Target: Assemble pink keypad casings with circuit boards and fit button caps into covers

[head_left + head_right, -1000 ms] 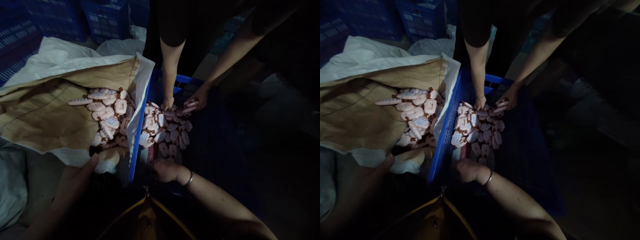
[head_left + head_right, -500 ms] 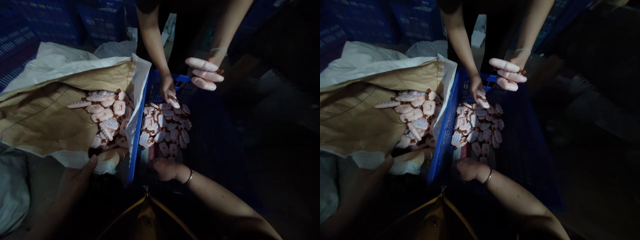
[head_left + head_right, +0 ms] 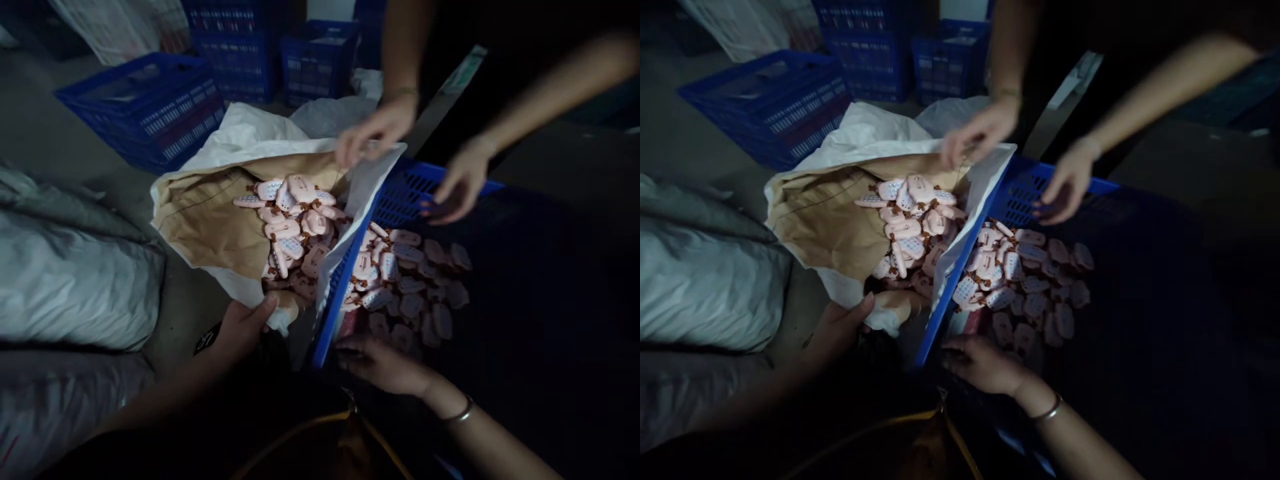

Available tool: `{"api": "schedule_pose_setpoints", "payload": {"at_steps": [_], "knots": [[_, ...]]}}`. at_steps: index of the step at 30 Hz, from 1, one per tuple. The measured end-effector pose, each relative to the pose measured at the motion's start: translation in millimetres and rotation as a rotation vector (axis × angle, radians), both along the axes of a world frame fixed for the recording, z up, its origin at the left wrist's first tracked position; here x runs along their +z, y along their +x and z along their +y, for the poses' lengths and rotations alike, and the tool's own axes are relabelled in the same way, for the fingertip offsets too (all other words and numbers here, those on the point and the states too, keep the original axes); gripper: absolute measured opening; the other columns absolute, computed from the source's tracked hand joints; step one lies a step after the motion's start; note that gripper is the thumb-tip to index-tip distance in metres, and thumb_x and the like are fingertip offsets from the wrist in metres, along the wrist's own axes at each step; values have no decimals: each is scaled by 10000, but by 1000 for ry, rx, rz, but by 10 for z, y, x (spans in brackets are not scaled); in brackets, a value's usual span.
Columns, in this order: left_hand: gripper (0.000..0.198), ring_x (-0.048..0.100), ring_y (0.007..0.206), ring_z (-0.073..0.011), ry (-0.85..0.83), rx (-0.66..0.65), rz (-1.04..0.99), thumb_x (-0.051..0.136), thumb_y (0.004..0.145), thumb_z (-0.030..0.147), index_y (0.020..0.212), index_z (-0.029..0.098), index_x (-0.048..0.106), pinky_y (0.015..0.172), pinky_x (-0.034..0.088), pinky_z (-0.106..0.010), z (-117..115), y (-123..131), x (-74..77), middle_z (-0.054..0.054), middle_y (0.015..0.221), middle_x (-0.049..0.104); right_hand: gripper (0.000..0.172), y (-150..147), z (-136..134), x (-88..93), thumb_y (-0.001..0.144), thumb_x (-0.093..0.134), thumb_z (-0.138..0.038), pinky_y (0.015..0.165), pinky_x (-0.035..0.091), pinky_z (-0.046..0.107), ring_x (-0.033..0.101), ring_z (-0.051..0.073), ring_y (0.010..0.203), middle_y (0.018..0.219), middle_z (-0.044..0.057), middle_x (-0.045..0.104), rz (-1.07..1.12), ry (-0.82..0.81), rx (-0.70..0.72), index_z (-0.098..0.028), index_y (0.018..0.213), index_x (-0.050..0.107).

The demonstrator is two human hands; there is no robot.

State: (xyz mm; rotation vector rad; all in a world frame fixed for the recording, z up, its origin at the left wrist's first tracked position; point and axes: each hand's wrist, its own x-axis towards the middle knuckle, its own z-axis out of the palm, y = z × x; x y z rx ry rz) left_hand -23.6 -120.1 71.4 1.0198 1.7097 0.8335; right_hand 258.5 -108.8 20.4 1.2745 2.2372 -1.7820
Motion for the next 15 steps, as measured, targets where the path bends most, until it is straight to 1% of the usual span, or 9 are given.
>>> {"api": "schedule_pose_setpoints", "payload": {"at_steps": [2,4,5,7,9,11,13,15], "knots": [[531,495,536,-139,18,4,-39,597,745,666,488,213,493,590,400,-281,-2,30,-13,-27,492,519,370,-13,145,80,929,521,-450,774,514,290,658,181,819,941,86,754,56,-57,-33,-151,978,733],[518,475,524,-141,0,15,-83,604,721,666,480,225,477,570,410,-287,20,62,-13,-20,483,492,439,-26,331,202,928,514,-535,722,495,283,616,167,744,796,68,712,72,-100,-74,-152,812,695],[505,471,523,-144,-17,30,-95,605,713,666,490,228,489,562,418,-292,40,76,-9,-20,490,493,463,-37,424,266,922,518,-563,709,486,281,598,161,722,754,59,690,67,-115,-100,-155,767,674],[454,520,567,-166,-43,62,-94,613,703,649,559,222,559,583,459,-301,96,94,6,-35,558,566,473,-73,582,376,901,542,-595,705,476,277,577,155,714,736,46,666,54,-137,-154,-163,742,652],[399,598,664,-200,-52,86,-79,623,703,613,660,217,627,662,519,-312,152,94,28,-55,669,656,462,-128,672,440,886,552,-602,701,472,274,563,154,728,762,40,656,40,-181,-194,-168,769,656],[359,652,763,-225,-67,110,-72,645,707,575,734,217,650,784,560,-323,185,93,46,-61,748,701,463,-190,693,468,870,546,-607,667,462,270,546,152,714,764,36,641,0,-268,-212,-166,791,663],[365,674,809,-241,-111,175,-74,668,707,573,752,212,640,863,571,-333,185,114,55,-61,725,695,458,-244,666,490,857,537,-587,655,462,277,550,157,701,757,43,639,-72,-350,-220,-154,791,671],[419,688,867,-263,-181,256,-76,669,707,614,771,201,636,890,573,-344,162,168,59,-70,705,686,445,-285,611,532,851,539,-553,698,494,304,600,185,738,780,64,672,-114,-410,-208,-140,812,699]]}}
